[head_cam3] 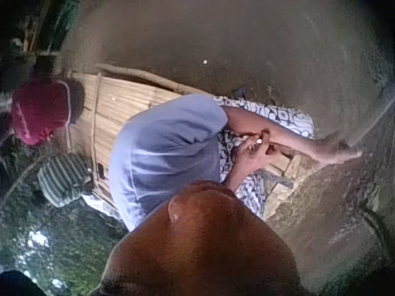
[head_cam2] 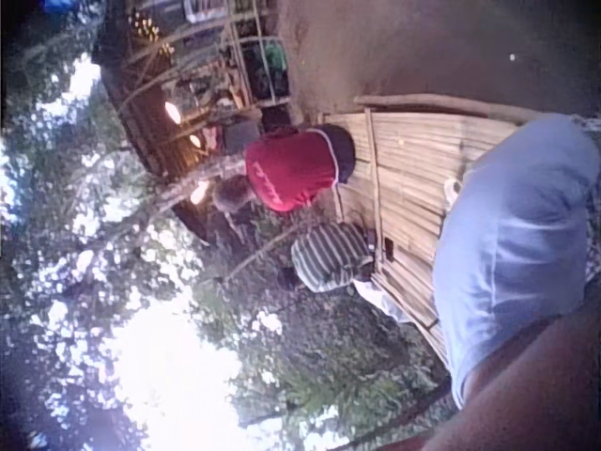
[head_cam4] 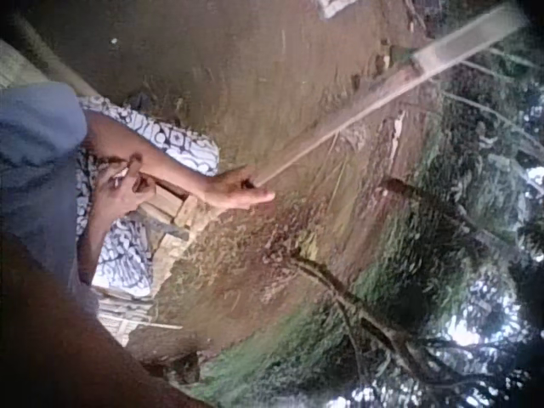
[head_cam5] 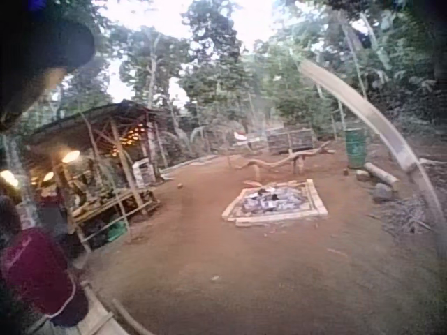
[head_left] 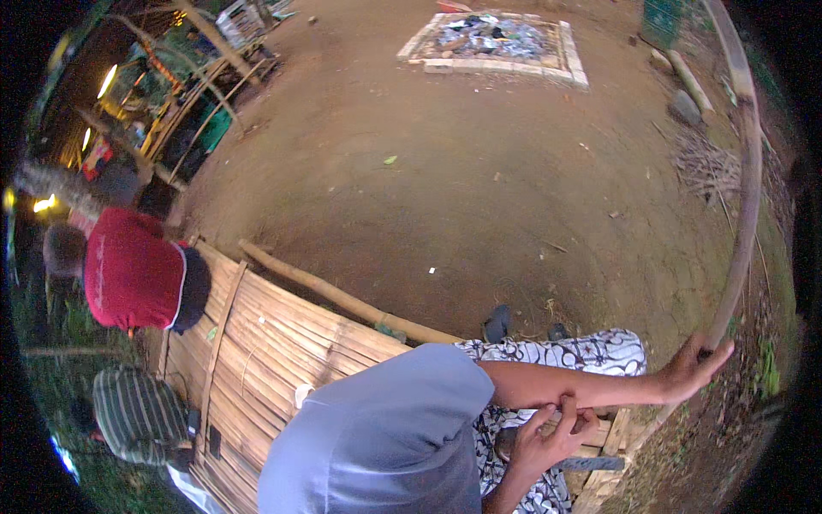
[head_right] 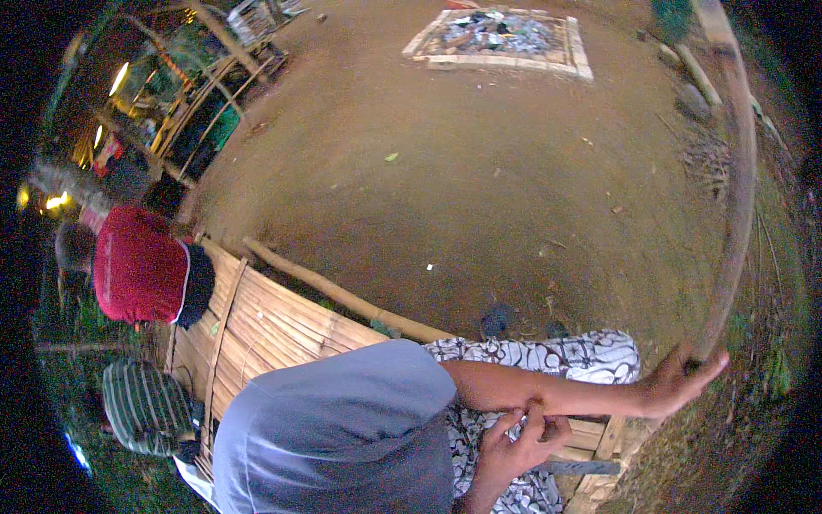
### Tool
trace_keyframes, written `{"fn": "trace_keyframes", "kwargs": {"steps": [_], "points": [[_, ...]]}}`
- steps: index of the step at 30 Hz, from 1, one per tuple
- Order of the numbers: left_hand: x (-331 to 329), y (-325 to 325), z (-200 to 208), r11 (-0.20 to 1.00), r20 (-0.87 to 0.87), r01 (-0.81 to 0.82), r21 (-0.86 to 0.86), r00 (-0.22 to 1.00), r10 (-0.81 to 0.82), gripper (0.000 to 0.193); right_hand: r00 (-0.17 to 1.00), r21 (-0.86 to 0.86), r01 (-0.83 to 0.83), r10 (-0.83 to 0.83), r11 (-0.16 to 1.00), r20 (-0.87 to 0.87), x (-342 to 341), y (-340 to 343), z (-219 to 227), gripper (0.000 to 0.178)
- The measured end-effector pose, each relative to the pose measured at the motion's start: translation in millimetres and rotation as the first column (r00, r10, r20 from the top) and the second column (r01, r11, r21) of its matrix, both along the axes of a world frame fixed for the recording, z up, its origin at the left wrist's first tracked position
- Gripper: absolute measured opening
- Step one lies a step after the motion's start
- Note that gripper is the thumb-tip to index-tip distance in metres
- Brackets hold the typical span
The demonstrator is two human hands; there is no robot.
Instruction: The person sits on a bamboo mat and uses a large knife to shave and smooth a long bamboo stick. They repeatedly scrape the blade along the stick's length to remove the outer layer and refine its shape.
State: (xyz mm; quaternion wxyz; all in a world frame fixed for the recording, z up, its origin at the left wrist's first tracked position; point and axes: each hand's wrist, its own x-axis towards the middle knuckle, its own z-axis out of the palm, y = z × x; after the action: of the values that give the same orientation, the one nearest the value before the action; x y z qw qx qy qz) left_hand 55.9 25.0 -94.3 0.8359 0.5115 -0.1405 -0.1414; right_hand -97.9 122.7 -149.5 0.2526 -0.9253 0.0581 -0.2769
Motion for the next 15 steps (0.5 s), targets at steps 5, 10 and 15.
{"fn": "trace_keyframes", "kwargs": {"steps": [5, 10, 15], "points": [[1, 2, 0, 0.999, -0.037, 0.026, -0.037, 0.999, -0.028, 0.059, 0.999, -0.023, 0.026, -0.025, 0.999, 0.044, 1, -1, -5, 0.028], [-1, -2, -1, 0.997, -0.052, 0.044, -0.057, 0.998, -0.047, 0.058, 0.993, 0.018, 0.12, -0.12, 0.993, -0.022, -3, 5, 1, 0.024], [-4, 1, -3, 0.999, -0.063, 0.027, -0.045, 0.998, -0.029, 0.058, 0.99, 0.021, 0.129, -0.128, 0.991, -0.062, -3, 9, 13, 0.021]]}}
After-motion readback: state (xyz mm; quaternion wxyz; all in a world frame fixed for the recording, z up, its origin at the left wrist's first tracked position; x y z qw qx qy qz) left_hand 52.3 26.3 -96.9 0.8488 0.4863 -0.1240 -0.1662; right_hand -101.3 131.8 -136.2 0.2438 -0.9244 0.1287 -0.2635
